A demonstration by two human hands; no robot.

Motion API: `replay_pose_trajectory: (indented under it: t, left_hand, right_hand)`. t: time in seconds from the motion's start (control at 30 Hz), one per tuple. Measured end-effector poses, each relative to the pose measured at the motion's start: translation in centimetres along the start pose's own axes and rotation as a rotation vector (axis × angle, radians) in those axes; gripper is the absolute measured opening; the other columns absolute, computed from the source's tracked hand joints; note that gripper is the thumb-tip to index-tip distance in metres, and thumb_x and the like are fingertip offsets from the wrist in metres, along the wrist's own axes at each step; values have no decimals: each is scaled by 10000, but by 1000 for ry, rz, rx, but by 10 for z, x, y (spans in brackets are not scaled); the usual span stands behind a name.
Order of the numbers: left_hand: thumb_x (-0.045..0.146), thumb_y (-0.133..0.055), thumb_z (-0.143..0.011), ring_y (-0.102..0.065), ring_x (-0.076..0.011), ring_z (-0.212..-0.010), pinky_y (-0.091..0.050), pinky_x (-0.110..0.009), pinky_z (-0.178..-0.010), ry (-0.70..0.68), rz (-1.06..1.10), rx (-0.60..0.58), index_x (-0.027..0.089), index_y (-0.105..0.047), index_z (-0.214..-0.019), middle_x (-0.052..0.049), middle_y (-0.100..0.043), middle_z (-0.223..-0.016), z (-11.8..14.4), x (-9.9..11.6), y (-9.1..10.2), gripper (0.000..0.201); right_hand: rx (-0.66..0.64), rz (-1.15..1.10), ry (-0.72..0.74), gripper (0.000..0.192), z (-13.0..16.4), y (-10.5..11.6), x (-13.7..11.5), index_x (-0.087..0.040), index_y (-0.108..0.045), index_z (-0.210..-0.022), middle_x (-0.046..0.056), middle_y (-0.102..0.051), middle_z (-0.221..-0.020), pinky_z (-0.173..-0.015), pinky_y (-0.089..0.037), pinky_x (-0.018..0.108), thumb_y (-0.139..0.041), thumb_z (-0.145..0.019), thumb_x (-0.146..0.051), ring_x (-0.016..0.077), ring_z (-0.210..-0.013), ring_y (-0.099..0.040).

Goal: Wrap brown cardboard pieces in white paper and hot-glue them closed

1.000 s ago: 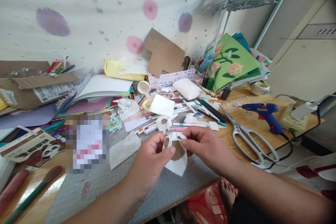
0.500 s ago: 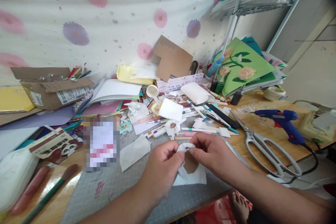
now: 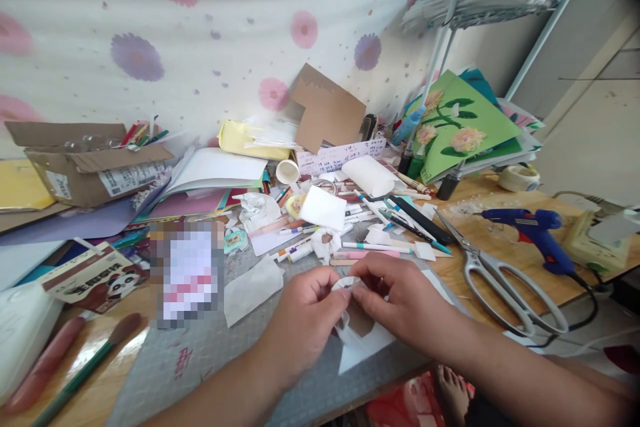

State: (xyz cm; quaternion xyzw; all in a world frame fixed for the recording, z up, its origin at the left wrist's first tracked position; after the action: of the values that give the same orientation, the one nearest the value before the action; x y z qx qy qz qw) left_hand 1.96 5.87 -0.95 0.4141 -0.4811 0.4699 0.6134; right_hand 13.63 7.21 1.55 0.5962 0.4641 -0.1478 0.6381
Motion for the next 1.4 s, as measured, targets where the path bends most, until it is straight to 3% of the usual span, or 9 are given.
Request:
replay_pose_trajectory:
  t: [0.13,0.3,0.4,0.53,0.8,1.07,1.17,1.3,1.4]
  left_hand:
    - [303,-545,-790,-468,-119,-522,-378,-227,-501,-18,8,54,183,-498,-622,35,-490,-538,1,0,3,211]
    - [320,-517,-813,-482,-133,-549,-408,-251,-529,-27,53,38,183,-511,-661,19,-516,-576,1,-2,2,205]
    - [324,-516,-819,-468,-127,-548,-397,-244,-527,-40,19,31,182,-520,-668,24,-502,-578,1,-2,1,207]
    - [298,-552,-805,-444,-108,-530,-357,-221,-514,-58,-21,57,175,-524,-624,35,-484,-543,2,0,2,220]
    - [272,-571,-786,-529,-135,-607,-430,-262,-592,24,448,-167,140,-651,-860,-38,-618,-671,6,1,-15,171]
    - [338,-551,-824,-584,-156,-559,-491,-291,-541,88,468,35,141,-647,-765,-44,-651,-629,-2,-9,2,226]
    - [300,-584,-808,-590,-154,-520,-504,-289,-501,138,531,-48,136,-636,-709,-38,-645,-592,-4,-12,-3,198]
    - [309,-568,-827,-633,-165,-594,-537,-306,-549,196,693,-264,120,-671,-823,-73,-690,-686,0,-13,-19,215]
    - [298,-561,-832,-648,-164,-639,-542,-297,-590,203,813,-337,121,-680,-858,-74,-701,-728,3,-12,-24,215]
  right_hand:
    - [-35,-347,-117,255,3,3,8,-192,-626,-982,22,-601,-819,-632,-410,258,-584,-772,-331,153,-733,-528]
    - [-26,-650,-310,250,4,0,27,-176,-588,-690,-39,-484,-585,-498,-321,218,-603,-745,-419,87,-519,-395]
    - [-73,-603,-298,246,3,-3,26,-175,-563,-656,-47,-467,-555,-478,-296,216,-615,-726,-405,82,-499,-377]
    - [-33,-404,-237,175,0,2,20,-177,-555,-636,-38,-490,-569,-491,-309,221,-566,-728,-325,94,-519,-406]
    - [25,-340,-215,172,-2,7,18,-179,-512,-621,-32,-468,-601,-540,-318,234,-541,-743,-296,103,-568,-391]
    - [-12,-400,-210,190,-2,9,21,-180,-507,-667,-29,-474,-634,-512,-317,217,-516,-780,-332,95,-560,-390]
    - [-63,-410,-191,201,-1,11,20,-171,-515,-668,-33,-470,-626,-510,-308,209,-532,-784,-334,88,-557,-384]
    - [-123,-419,-141,190,2,13,15,-170,-527,-691,-37,-466,-628,-492,-298,197,-526,-811,-318,81,-552,-379]
    - [-124,-432,-125,173,3,13,11,-171,-528,-696,-39,-466,-624,-493,-317,192,-522,-816,-296,80,-551,-386]
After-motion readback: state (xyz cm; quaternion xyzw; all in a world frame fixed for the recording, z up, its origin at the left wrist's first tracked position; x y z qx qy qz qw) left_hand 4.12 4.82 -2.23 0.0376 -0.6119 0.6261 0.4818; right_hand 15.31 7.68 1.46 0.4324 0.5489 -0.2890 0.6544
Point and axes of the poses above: each hand's wrist, its own z-axis away from the middle knuckle, its own y-axis out of the back of the hand, x = y × z, the point moved 7 cm from there along -z, towards the middle knuckle
